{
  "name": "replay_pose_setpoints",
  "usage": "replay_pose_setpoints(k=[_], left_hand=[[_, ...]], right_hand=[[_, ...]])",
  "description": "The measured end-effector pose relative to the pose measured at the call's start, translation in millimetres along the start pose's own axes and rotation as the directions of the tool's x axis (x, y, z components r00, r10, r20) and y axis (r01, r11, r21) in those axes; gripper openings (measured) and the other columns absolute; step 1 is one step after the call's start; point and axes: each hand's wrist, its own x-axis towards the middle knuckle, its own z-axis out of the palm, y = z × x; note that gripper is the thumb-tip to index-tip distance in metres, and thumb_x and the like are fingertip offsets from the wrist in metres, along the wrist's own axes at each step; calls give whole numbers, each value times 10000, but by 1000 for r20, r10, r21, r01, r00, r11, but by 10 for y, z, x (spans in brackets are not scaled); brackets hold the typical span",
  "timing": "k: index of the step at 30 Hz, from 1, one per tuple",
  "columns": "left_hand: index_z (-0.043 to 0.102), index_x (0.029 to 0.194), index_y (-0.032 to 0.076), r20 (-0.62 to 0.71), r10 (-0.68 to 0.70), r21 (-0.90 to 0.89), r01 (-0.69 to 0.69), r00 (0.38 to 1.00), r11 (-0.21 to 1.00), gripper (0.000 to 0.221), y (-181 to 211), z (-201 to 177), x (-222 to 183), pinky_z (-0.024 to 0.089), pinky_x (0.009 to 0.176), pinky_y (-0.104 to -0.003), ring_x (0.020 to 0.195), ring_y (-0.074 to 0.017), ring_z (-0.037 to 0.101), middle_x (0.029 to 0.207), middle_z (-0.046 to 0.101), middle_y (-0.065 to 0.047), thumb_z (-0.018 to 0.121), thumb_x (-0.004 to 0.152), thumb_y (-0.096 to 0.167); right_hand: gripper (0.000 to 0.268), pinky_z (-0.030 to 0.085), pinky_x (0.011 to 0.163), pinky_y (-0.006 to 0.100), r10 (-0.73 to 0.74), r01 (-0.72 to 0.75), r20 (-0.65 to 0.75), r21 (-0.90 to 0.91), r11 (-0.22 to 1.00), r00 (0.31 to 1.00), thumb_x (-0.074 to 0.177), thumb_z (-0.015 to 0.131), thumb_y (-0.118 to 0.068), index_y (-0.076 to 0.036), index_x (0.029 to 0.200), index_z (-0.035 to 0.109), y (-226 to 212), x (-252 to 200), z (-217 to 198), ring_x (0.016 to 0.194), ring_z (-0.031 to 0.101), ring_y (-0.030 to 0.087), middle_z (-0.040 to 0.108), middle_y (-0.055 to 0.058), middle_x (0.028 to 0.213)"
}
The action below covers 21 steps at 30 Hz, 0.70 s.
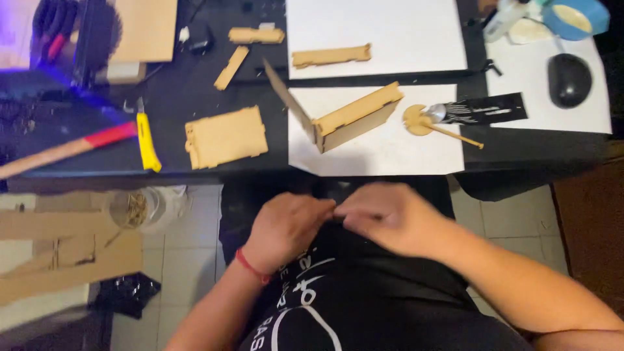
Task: Assembling a small wooden box from laser-cut components by applying glue to the joints and fitting them together.
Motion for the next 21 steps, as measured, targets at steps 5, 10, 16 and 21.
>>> replay_pose_setpoints(k=[5,10,16,21], left_hand=[[508,679,139,-31,-196,67,198,980,978,399,-81,-229,213,322,489,-435,512,-270,477,600,494,-33,459,1041,300],[492,697,110,-43,-336,-23,335,941,942,325,-146,-436,602,329,534,-426,581,-281,502,625,506,-47,521,995,236],[469,674,166,67,-480,-25,482,875,876,237,-291,-369,763,347,494,-425,532,-259,476,574,507,-6,485,907,213],[463,763,143,-259,-294,-10,302,920,953,244,-445,-228,726,381,532,-404,650,-230,515,762,559,44,662,897,186]], right_hand=[[316,507,883,426,-72,27,-87,-434,900,994,1023,466,-223,-48,1152,696,-28,444,-493,1002,671,308,714,122,1096],[241,358,1044,570,-98,72,-11,-597,799,995,1069,431,-114,-11,1092,648,61,1100,-547,927,614,340,687,130,992],[260,315,1115,521,52,-27,21,-642,766,998,1083,408,-181,-81,920,585,311,1331,-398,544,524,313,578,41,600],[168,433,636,473,151,-147,-42,-591,793,988,1064,498,-207,-120,969,604,316,1377,-382,655,591,360,639,21,625]])
